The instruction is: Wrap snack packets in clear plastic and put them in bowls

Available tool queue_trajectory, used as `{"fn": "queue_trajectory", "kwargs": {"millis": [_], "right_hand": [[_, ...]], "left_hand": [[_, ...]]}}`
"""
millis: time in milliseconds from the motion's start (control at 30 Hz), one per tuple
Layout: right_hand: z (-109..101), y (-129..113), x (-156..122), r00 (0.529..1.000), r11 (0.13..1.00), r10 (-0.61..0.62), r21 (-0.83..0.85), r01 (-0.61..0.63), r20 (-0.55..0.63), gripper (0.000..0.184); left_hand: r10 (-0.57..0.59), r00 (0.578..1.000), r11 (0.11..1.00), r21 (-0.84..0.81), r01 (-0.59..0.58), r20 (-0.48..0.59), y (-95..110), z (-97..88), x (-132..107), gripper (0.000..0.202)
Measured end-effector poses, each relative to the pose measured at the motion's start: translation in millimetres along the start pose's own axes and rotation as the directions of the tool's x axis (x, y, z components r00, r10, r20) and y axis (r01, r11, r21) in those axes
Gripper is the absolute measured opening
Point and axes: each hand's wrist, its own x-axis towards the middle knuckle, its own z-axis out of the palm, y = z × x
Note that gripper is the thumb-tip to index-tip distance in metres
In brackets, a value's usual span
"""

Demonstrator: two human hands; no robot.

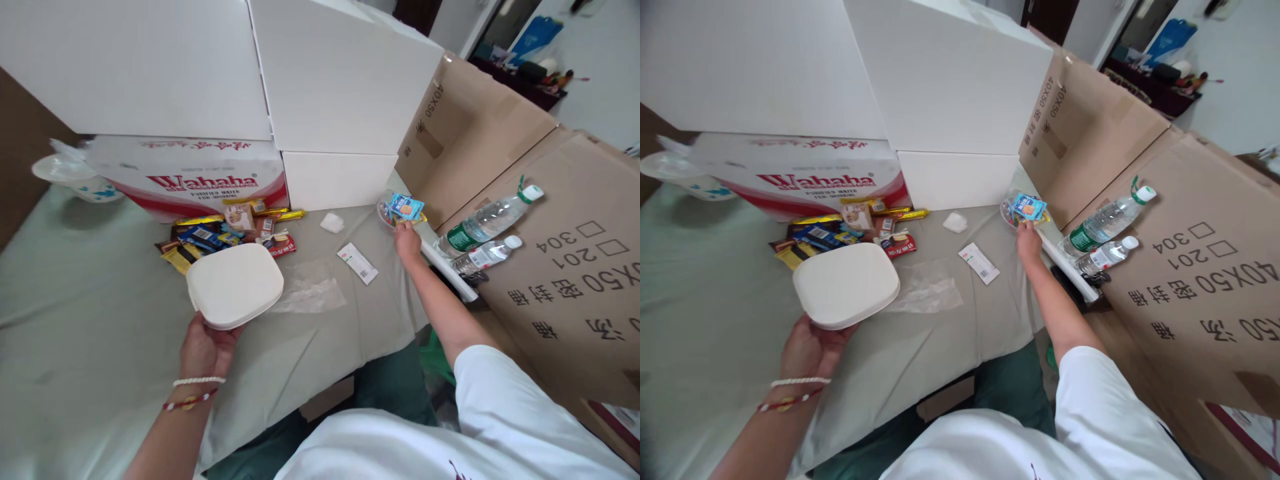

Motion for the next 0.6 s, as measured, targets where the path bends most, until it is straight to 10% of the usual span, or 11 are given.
{"fn": "queue_trajectory", "kwargs": {"millis": [600], "right_hand": [[22, -3, 201, 0.997, 0.992, 0.01, 0.125, -0.001, -0.076, 0.061]], "left_hand": [[0.047, 0.994, 0.995, 0.094, -0.038, -0.102, 3, 12.6, -5, 0.054]]}}
